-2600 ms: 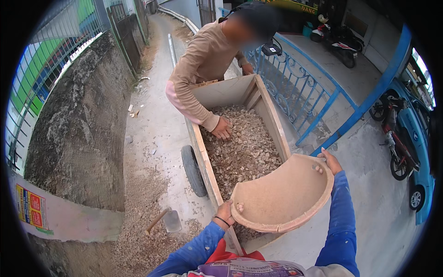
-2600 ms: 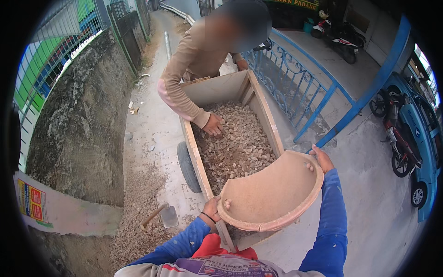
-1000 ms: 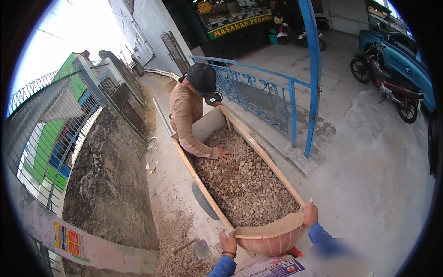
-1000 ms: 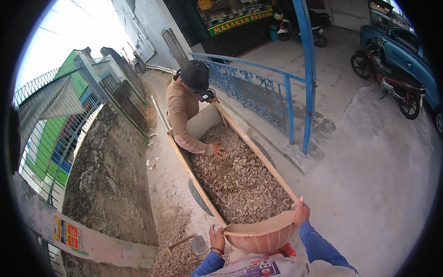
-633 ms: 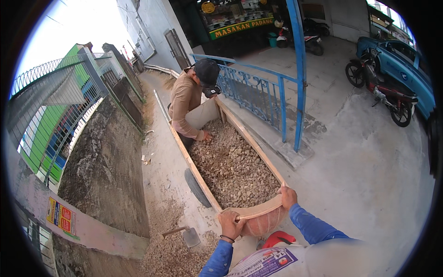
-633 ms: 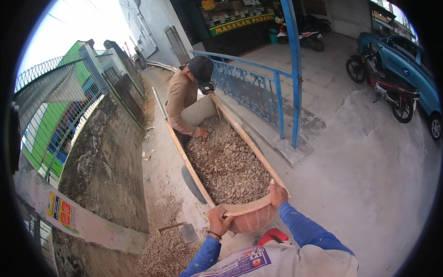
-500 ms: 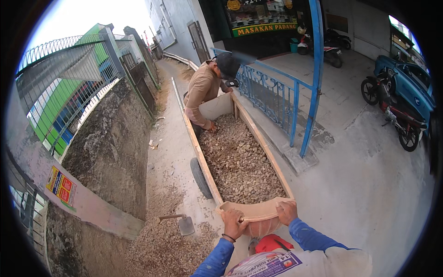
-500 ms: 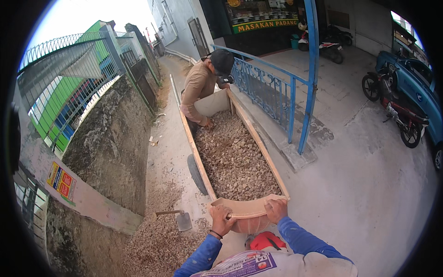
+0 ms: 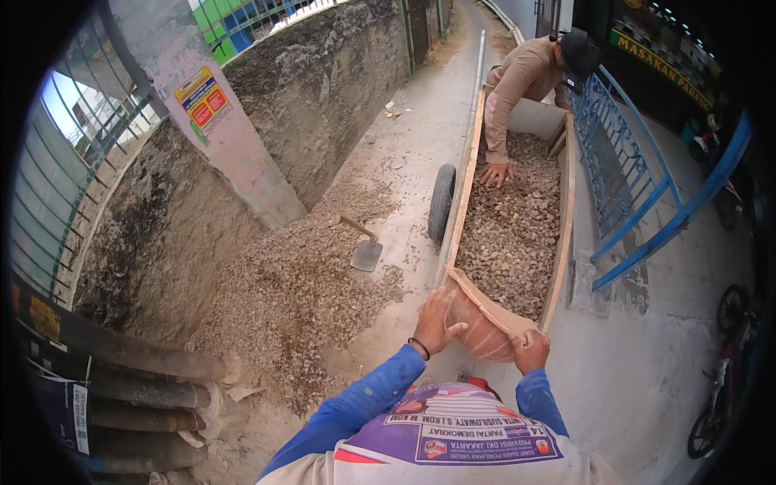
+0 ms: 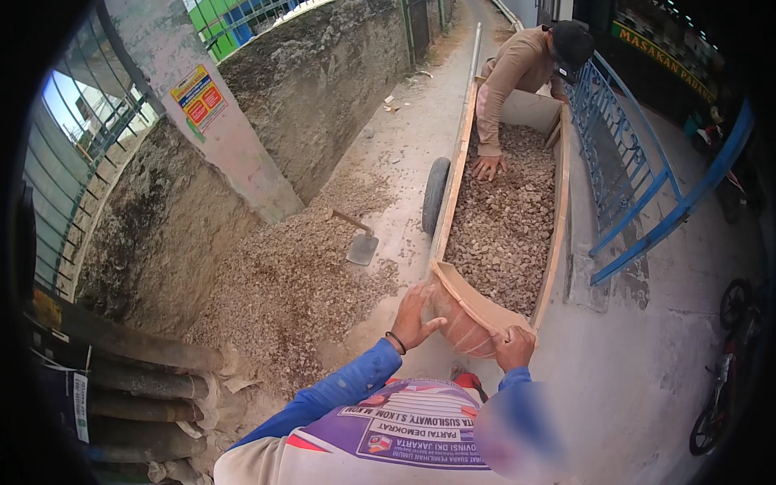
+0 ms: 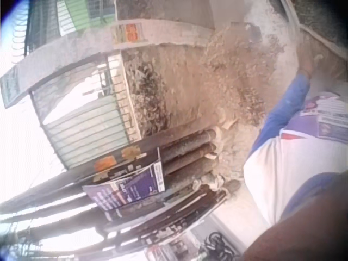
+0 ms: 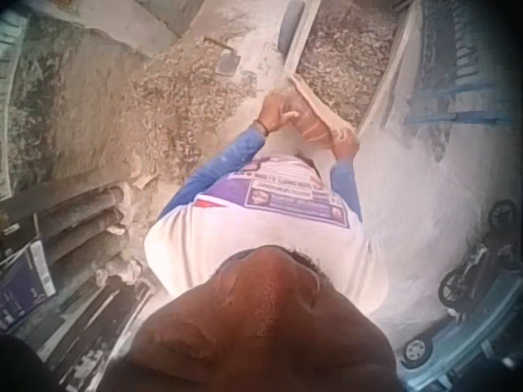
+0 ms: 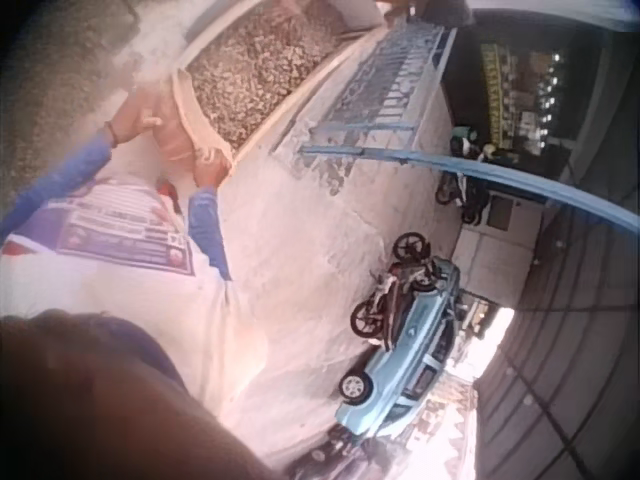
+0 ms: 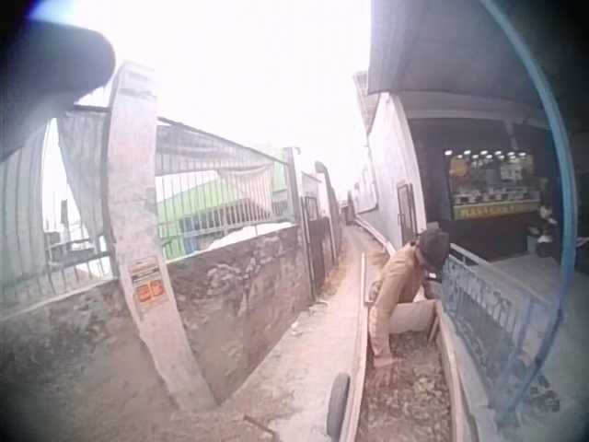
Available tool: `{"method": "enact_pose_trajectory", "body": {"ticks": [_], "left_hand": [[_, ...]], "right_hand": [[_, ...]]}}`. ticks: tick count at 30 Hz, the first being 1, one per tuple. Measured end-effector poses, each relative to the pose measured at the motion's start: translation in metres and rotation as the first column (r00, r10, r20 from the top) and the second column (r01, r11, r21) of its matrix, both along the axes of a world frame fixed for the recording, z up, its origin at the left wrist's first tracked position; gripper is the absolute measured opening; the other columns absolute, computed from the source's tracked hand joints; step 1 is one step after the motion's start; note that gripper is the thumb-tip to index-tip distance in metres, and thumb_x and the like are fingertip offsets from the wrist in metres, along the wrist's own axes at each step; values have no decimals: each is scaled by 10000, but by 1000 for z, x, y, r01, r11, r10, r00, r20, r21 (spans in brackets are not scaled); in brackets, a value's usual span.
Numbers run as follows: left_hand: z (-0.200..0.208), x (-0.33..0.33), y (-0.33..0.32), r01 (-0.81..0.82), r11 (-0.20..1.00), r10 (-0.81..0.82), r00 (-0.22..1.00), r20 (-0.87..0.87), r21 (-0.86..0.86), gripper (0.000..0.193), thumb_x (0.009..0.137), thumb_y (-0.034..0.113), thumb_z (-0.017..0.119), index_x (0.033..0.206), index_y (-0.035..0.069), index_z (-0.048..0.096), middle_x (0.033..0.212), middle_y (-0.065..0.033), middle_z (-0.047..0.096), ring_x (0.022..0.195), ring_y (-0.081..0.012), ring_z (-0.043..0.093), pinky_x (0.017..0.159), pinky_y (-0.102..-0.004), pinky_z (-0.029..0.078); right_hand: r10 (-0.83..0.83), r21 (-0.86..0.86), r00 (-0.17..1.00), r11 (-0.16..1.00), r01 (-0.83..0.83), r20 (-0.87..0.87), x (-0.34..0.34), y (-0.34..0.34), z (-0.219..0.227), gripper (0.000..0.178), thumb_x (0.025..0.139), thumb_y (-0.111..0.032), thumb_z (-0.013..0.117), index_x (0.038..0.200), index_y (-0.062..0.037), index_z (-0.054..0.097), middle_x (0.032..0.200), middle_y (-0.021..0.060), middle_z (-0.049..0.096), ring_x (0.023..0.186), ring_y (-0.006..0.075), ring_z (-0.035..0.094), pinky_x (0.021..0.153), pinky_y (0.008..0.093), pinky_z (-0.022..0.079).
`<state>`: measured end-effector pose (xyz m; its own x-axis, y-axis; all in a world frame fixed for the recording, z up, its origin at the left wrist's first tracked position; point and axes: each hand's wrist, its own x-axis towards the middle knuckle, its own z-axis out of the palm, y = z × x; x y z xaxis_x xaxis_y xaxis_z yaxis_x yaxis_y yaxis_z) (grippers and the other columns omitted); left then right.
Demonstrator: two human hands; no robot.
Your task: The person uses a hoe to rake gravel into a plastic scoop, then lifts the scoop to pour the gravel into a wooden cart.
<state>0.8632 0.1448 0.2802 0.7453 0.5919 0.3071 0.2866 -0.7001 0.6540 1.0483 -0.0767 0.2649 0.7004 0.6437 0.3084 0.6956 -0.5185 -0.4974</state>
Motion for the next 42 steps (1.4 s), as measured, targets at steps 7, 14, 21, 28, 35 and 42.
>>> {"method": "enact_pose_trajectory", "body": {"ticks": [7, 14, 21, 28, 35, 42], "left_hand": [[-210, -221, -50, -748, 456, 380, 653, -655, -482, 750, 800, 461, 717, 1313, -46, 512, 1217, -286, 611, 1173, -401, 579, 1003, -432, 455], [-235, -374, -248, -896, -373, 314, 121, -942, -240, 627, 814, 448, 683, 1148, -80, 633, 1150, -274, 654, 1118, -376, 627, 936, -433, 489], [-215, -353, -276, -589, -662, 401, 244, -883, -463, 526, 889, 445, 603, 1231, 48, 552, 1053, -159, 643, 785, -290, 607, 658, -482, 478], [-216, -372, -179, -411, -522, 707, 282, -649, -747, 655, 964, 506, 476, 1356, -18, 439, 1133, -237, 634, 968, -347, 637, 710, -488, 518], [-190, -439, -92, -19, -538, 765, 408, -498, -843, 1063, 864, 766, 426, 1516, -23, 140, 1497, -322, 289, 1331, -478, 388, 1049, -631, 335], [-219, -397, -27, -141, -718, 442, 665, -602, -682, 719, 849, 491, 686, 1344, 27, 450, 1320, -238, 528, 1151, -427, 571, 864, -586, 543]], "right_hand": [[-90, 198, 954, 969, 151, -287, 108, -13, 66, 565, 974, -456, 562, 726, 52, 562, 627, 72, 511, 645, 144, 421, 576, 373, 393], [350, 379, 875, 900, -215, -334, 149, 44, 138, 504, 998, -439, 520, 755, 1, 493, 704, -20, 421, 686, 96, 368, 580, 296, 312], [827, 333, 555, 549, -766, -88, -14, 178, 166, 548, 729, -540, 742, 661, -12, 609, 639, 138, 576, 611, 333, 558, 578, 406, 412], [903, -50, 397, 394, -918, -166, -164, 215, 75, 496, 744, -532, 698, 727, -40, 640, 739, 151, 656, 729, 341, 627, 758, 444, 435], [860, -477, 371, 177, -861, -350, -274, 199, -59, 422, 772, -443, 703, 980, -81, 637, 993, 120, 674, 1004, 307, 621, 895, 484, 393], [925, -584, 250, 37, -811, -288, -335, 198, -138, 286, 775, -349, 693, 954, -132, 640, 921, 64, 653, 1008, 285, 598, 954, 486, 375]]}}
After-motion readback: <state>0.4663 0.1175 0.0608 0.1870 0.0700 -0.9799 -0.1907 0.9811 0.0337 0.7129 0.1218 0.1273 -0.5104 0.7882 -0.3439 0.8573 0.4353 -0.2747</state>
